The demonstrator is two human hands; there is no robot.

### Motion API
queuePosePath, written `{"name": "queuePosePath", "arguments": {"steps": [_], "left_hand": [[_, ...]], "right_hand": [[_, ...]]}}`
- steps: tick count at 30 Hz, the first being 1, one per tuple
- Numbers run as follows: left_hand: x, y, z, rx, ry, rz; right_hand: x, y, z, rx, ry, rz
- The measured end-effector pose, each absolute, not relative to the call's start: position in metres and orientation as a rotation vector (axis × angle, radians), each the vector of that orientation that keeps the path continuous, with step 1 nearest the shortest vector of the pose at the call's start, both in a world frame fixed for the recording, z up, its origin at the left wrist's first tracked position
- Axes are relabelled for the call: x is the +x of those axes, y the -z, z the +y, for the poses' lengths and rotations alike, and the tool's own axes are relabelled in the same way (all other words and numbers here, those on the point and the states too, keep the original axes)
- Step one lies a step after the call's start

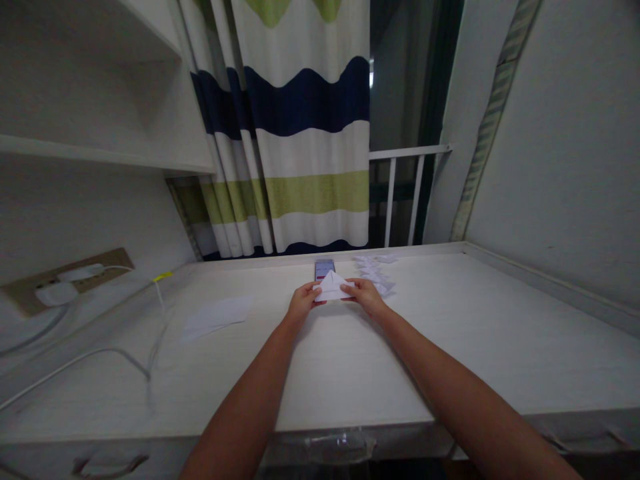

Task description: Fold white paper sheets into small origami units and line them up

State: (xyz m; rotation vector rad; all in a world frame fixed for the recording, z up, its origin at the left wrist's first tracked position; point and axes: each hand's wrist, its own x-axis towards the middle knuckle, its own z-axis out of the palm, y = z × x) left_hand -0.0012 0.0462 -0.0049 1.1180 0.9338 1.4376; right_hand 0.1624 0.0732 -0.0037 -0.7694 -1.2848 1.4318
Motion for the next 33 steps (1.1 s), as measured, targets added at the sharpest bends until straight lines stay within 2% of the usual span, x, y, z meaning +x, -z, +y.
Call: {"name": "queuePosePath", "arguments": {"steps": [19, 27, 33], "left_hand": [[-0.004, 0.003, 0.044, 1.214, -1.524, 1.002], [-0.001, -0.002, 0.037, 1.307, -1.347, 0.939], [0.0, -0.001, 0.038, 1.287, -1.377, 0.99]], "right_hand": [[0.16, 0.004, 0.07, -0.712, -1.454, -1.376], [0.163, 0.003, 0.069, -0.695, -1.374, -1.4], [0.162, 0.001, 0.065, -0.686, -1.353, -1.443]]}}
